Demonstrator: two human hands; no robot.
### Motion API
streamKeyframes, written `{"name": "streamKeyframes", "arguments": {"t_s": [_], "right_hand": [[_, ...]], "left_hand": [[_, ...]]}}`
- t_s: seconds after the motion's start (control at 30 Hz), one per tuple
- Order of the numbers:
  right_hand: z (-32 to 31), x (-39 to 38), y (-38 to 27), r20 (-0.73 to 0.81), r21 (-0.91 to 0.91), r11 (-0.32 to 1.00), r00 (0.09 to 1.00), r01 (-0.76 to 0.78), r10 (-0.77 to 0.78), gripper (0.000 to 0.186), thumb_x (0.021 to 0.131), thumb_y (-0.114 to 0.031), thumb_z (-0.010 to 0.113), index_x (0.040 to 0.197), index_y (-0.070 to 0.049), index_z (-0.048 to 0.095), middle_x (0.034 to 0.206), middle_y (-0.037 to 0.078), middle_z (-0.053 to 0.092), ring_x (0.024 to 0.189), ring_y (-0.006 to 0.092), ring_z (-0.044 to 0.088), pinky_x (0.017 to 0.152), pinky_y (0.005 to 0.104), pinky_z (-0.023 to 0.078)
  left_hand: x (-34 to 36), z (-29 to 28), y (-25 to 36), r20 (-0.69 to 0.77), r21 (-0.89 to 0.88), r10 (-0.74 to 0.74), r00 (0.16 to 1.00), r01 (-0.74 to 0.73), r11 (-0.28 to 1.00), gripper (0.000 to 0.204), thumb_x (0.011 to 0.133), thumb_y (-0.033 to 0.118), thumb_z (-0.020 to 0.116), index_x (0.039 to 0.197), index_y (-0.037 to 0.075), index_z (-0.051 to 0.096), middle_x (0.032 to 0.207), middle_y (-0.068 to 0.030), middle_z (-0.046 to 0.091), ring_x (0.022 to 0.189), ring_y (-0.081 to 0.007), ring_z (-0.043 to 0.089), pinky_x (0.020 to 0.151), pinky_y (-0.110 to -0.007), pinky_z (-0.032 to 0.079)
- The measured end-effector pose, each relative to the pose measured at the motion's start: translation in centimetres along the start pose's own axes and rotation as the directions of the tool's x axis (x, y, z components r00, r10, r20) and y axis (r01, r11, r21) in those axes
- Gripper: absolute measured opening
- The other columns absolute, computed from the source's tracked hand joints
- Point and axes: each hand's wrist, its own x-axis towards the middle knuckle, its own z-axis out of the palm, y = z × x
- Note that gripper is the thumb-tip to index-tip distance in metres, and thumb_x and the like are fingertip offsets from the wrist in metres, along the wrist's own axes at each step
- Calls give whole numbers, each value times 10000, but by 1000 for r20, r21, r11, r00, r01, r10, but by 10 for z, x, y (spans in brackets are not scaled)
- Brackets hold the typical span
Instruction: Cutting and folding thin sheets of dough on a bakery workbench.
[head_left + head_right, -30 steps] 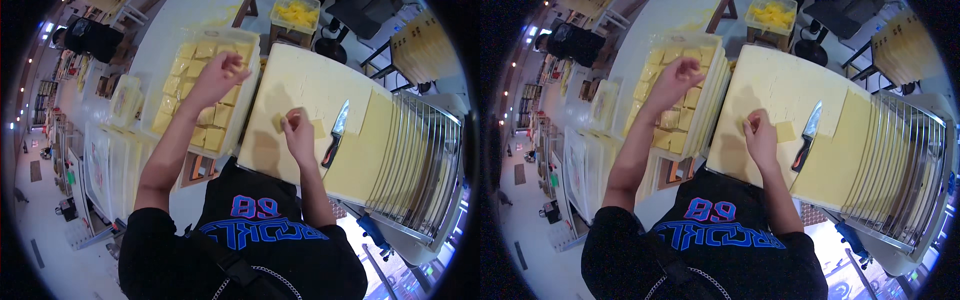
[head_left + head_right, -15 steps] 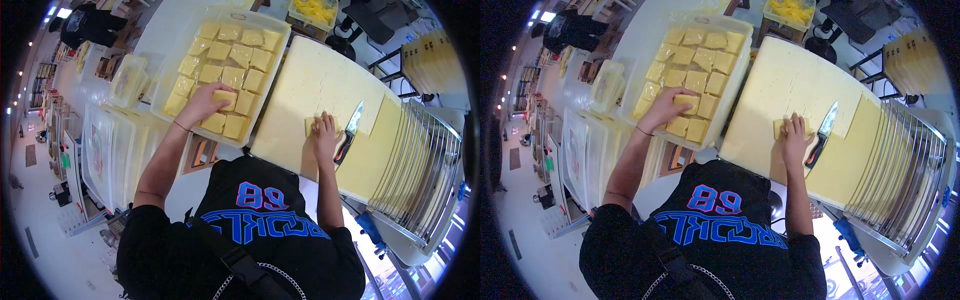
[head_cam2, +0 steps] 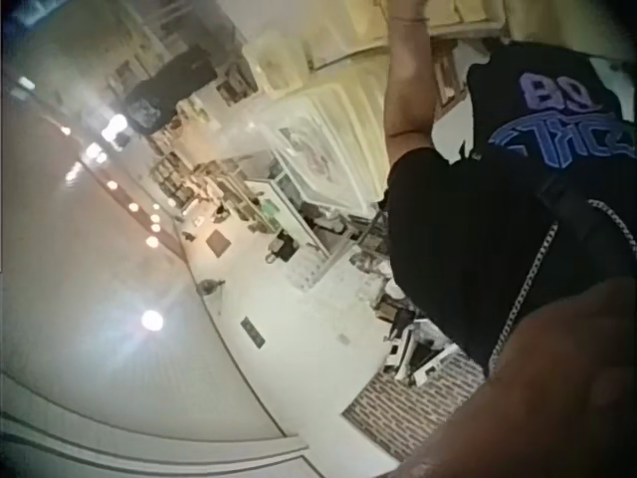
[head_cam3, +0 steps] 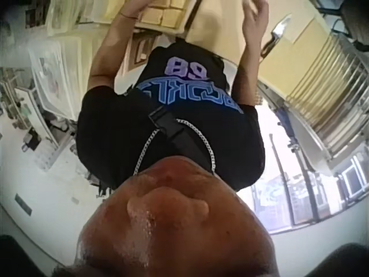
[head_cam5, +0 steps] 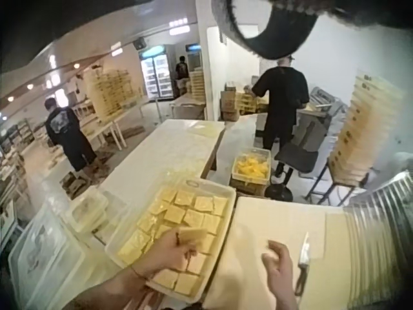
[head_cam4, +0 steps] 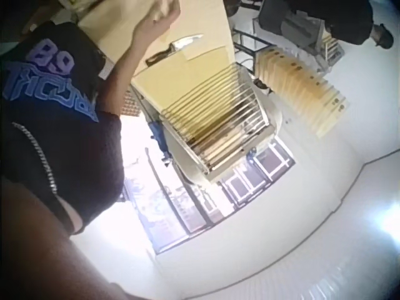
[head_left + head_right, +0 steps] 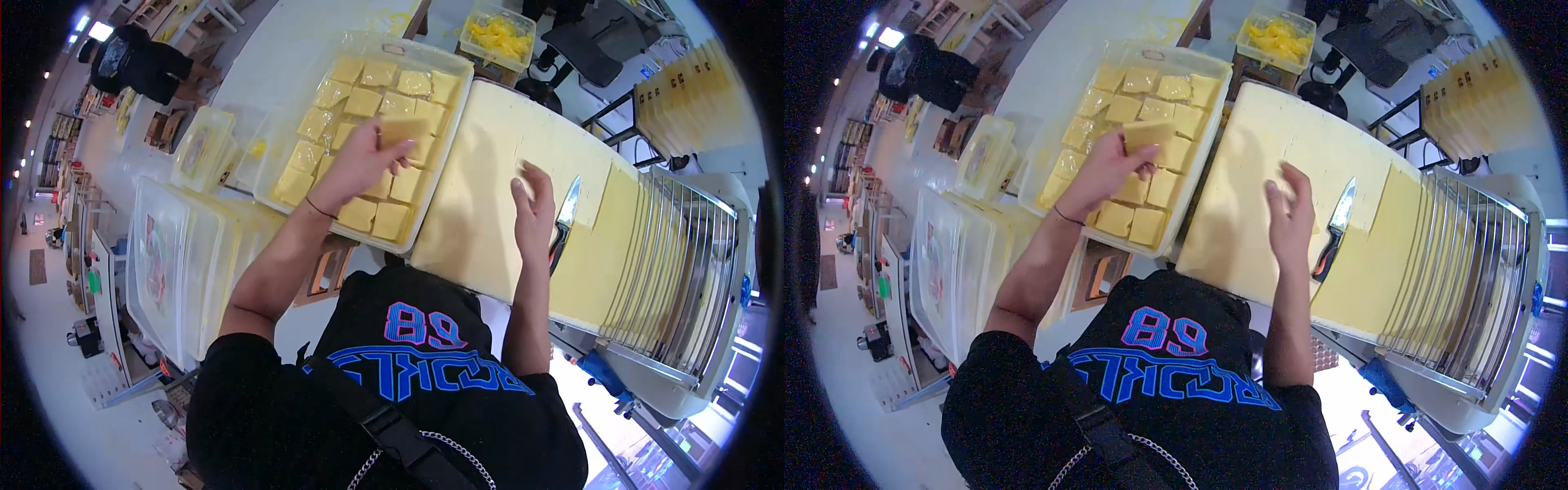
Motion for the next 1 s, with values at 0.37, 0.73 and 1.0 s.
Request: {"name": "streamKeyframes", "arguments": {"t_s": [0.37,0.73,1.0], "right_hand": [[-45,4,148,-10,-845,526,979,101,-204,280,923,-172,583,1189,-88,563,1241,85,579,1089,287,566,923,386,437],[-21,13,43,-126,-6,1000,992,1,-1,116,895,-29,607,996,-23,552,877,82,629,710,142,587,647,262,486],[20,6,-66,-54,625,779,998,51,-23,147,921,-70,593,1058,-41,547,872,83,633,778,171,612,697,287,517]], "left_hand": [[35,-41,-43,-18,861,43,999,-7,508,258,822,192,678,917,-39,616,775,-126,632,677,-246,585,670,-368,490],[29,-13,-28,-65,861,239,969,-67,505,420,802,222,712,1111,-30,581,908,-135,635,767,-255,590,743,-362,496],[14,72,24,370,-304,104,923,14,953,425,885,109,651,1266,0,496,1104,-129,597,971,-183,595,795,-296,513]]}}
